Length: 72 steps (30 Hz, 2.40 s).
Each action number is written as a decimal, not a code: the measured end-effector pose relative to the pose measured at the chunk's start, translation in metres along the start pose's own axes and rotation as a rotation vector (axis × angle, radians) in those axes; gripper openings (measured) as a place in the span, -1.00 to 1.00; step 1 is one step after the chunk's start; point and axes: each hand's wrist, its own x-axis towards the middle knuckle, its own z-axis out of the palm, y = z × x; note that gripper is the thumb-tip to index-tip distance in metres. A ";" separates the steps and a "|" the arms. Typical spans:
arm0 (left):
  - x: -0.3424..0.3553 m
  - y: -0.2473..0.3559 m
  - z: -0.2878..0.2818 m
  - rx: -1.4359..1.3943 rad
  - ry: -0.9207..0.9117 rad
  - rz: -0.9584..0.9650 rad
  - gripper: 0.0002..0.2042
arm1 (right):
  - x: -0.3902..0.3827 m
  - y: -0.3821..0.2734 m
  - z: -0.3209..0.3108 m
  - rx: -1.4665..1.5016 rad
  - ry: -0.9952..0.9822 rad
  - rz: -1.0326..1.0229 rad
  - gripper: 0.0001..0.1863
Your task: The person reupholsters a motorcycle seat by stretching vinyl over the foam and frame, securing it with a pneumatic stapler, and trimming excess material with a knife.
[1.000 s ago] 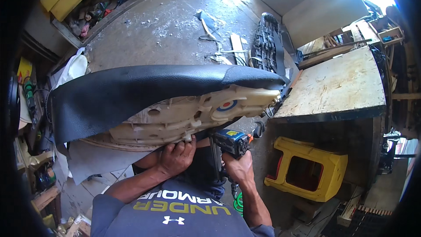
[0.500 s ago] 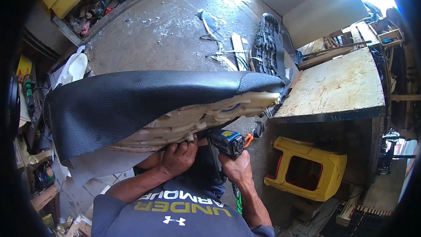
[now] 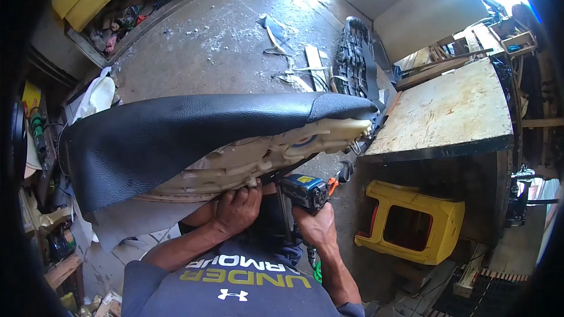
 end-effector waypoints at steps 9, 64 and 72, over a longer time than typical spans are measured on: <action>-0.001 -0.004 -0.003 -0.074 0.021 -0.003 -0.80 | 0.001 -0.006 0.010 -0.093 -0.108 -0.012 -0.62; 0.010 -0.056 -0.029 -0.558 0.010 -0.153 -0.65 | -0.023 -0.020 0.013 0.027 -0.148 -0.016 -0.61; 0.010 -0.053 -0.029 -0.548 0.013 -0.171 -0.67 | -0.017 -0.030 0.018 0.035 -0.164 -0.126 -0.62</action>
